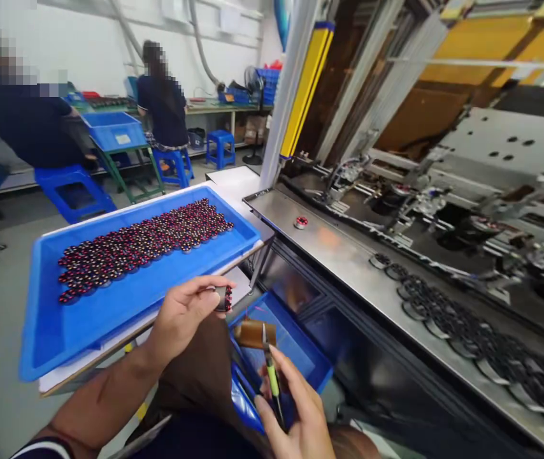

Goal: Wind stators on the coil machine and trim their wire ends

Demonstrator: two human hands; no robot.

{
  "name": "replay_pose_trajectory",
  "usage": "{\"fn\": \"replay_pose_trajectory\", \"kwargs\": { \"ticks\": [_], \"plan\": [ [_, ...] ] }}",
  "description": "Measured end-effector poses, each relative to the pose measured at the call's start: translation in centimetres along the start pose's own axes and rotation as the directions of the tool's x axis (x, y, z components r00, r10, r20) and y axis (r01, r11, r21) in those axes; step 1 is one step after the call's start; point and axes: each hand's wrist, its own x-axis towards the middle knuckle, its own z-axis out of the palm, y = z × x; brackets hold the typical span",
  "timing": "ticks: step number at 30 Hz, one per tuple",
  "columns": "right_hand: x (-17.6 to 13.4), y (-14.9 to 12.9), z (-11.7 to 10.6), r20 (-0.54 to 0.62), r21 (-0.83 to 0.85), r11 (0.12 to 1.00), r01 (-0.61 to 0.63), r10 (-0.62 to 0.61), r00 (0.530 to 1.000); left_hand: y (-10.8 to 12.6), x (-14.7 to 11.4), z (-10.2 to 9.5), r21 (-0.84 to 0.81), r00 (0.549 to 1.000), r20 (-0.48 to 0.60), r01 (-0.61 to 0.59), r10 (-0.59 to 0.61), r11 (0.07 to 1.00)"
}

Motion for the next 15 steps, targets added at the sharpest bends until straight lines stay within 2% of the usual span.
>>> {"fn": "replay_pose_trajectory", "kwargs": {
  "ticks": [3, 8, 12, 15],
  "plan": [
    [-0.7, 0.4, 1.3, -0.054, -0.046, 0.999, 0.008, -0.010, 0.998, -0.8, -0.5, 0.7, -0.050, 0.993, 0.111, 0.045, -0.039, 0.998],
    [-1.0, 0.8, 2.3, -0.097, -0.157, 0.981, 0.114, -0.130, 0.987, -1.4, -1.2, 1.6, -0.187, 0.962, 0.261, 0.126, -0.074, 0.974],
    [-0.9, 0.0, 2.2, -0.091, -0.166, 0.964, 0.206, -0.223, 0.971, -1.4, -1.8, 2.3, -0.184, 0.955, 0.297, 0.072, -0.014, 0.980],
    [-0.8, -0.5, 1.8, -0.089, -0.152, 0.960, 0.234, -0.249, 0.964, -1.6, -2.1, 2.6, -0.141, 0.944, 0.329, 0.029, 0.019, 0.990]
  ]
}}
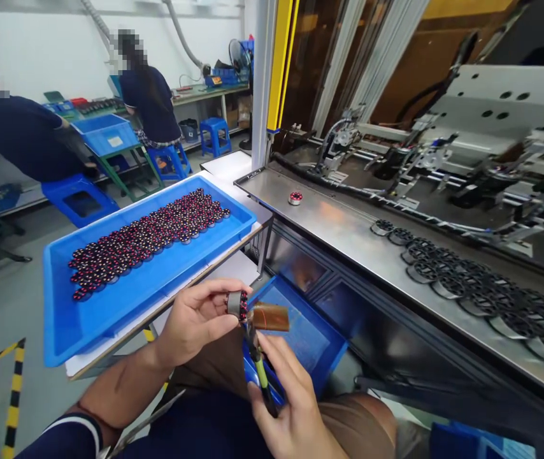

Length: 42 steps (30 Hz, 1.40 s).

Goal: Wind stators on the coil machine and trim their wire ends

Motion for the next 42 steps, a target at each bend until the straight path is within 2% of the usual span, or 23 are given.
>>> {"fn": "replay_pose_trajectory", "kwargs": {
  "ticks": [3, 9, 17, 20, 24, 30, 37, 42],
  "plan": [
    [0.2, -0.1, -0.3, -0.012, 0.006, 1.000, 0.011, -0.010, 1.000, -0.3, -0.1, 0.2, 0.045, 1.000, 0.022, 0.005, -0.006, 0.999],
    [0.5, 0.1, -0.6, -0.041, 0.019, 0.998, 0.065, -0.064, 0.997, -0.5, -0.3, 0.4, 0.113, 0.999, -0.007, 0.043, -0.043, 0.993],
    [-1.1, 1.5, -1.2, -0.043, -0.005, 1.000, -0.019, 0.018, 0.999, -0.5, -0.3, 0.7, 0.083, 0.996, -0.046, 0.078, -0.074, 0.994],
    [-1.9, 2.3, -1.1, 0.000, -0.016, 1.000, -0.025, 0.025, 1.000, -0.6, -0.2, 0.6, 0.061, 0.998, -0.038, 0.056, -0.054, 0.997],
    [-1.7, 1.9, -1.0, -0.028, -0.087, 0.996, -0.027, 0.025, 0.999, -0.6, -0.2, 0.6, 0.029, 1.000, -0.011, -0.013, 0.014, 0.999],
    [-0.2, 0.2, -0.6, -0.020, 0.008, 0.999, 0.033, -0.033, 0.999, -0.6, -0.4, 0.9, 0.122, 0.991, -0.023, -0.127, 0.131, 0.984],
    [0.7, -0.2, -0.7, 0.012, 0.016, 0.999, 0.041, -0.042, 0.999, -0.7, -0.4, 0.6, 0.135, 0.990, -0.009, -0.141, 0.143, 0.981],
    [1.2, -0.2, -0.4, -0.005, 0.023, 0.998, 0.052, -0.052, 0.999, -0.8, -0.6, 0.4, 0.156, 0.988, 0.002, -0.151, 0.152, 0.976]
  ]
}}
